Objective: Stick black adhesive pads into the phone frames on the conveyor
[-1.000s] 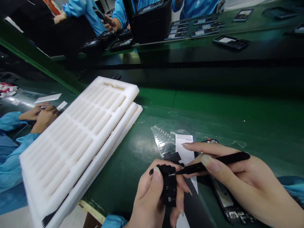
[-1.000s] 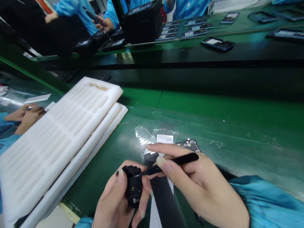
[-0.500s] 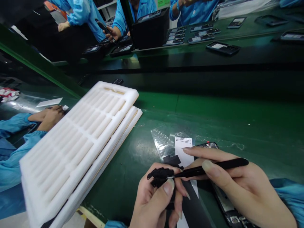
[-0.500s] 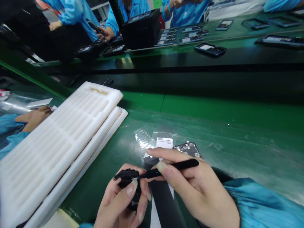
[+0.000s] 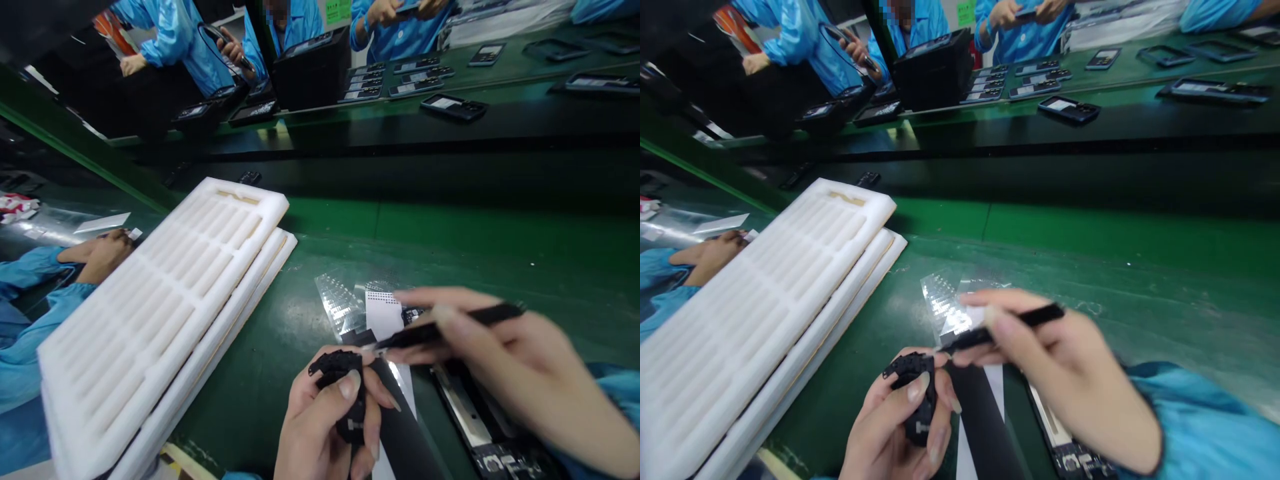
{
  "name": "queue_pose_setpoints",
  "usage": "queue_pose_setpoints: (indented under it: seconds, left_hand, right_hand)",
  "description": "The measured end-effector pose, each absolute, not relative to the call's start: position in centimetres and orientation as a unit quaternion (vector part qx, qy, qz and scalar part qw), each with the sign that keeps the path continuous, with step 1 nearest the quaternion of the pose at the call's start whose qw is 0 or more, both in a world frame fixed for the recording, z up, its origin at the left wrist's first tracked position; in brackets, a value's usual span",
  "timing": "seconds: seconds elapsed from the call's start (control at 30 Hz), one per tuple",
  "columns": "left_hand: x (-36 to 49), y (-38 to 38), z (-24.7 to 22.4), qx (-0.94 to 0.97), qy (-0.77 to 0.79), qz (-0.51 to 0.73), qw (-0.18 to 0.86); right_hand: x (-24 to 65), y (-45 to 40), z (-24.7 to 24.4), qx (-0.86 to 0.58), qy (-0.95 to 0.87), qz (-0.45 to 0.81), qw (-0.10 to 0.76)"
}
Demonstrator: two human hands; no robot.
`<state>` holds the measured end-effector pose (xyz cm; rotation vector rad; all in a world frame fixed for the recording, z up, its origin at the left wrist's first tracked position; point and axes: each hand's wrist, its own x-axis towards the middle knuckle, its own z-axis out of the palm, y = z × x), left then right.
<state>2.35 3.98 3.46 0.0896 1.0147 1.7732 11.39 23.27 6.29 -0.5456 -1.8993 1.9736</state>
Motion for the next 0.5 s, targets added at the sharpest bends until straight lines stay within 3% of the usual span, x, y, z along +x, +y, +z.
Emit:
queue_pose_setpoints:
  seconds: [0.17,0.23,0.37,0.5]
  left_hand:
    - [2.2,4.5,4.1,0.011,0.486,0.717,0.5]
    - [2.2,4.6,4.1,0.015,0.518,0.7,0.492]
    - [1.7,4.0,4.1,0.046,0.651,0.615,0.444]
    - [-0.1,3.3,3.6,0.293,0.8,0.457,0.255]
  right_hand:
    - [10.6,30.2,6.5,-0.317,-0.586,0.683,0.299]
    - [10.4,31.7,5.3,-0.355,-0.581,0.68,0.27]
    - [10.4,30.7,2.3,-0.32,-0.632,0.693,0.134]
    - [10.4,28.9,1.2,-0.274,-0.673,0.681,0.091]
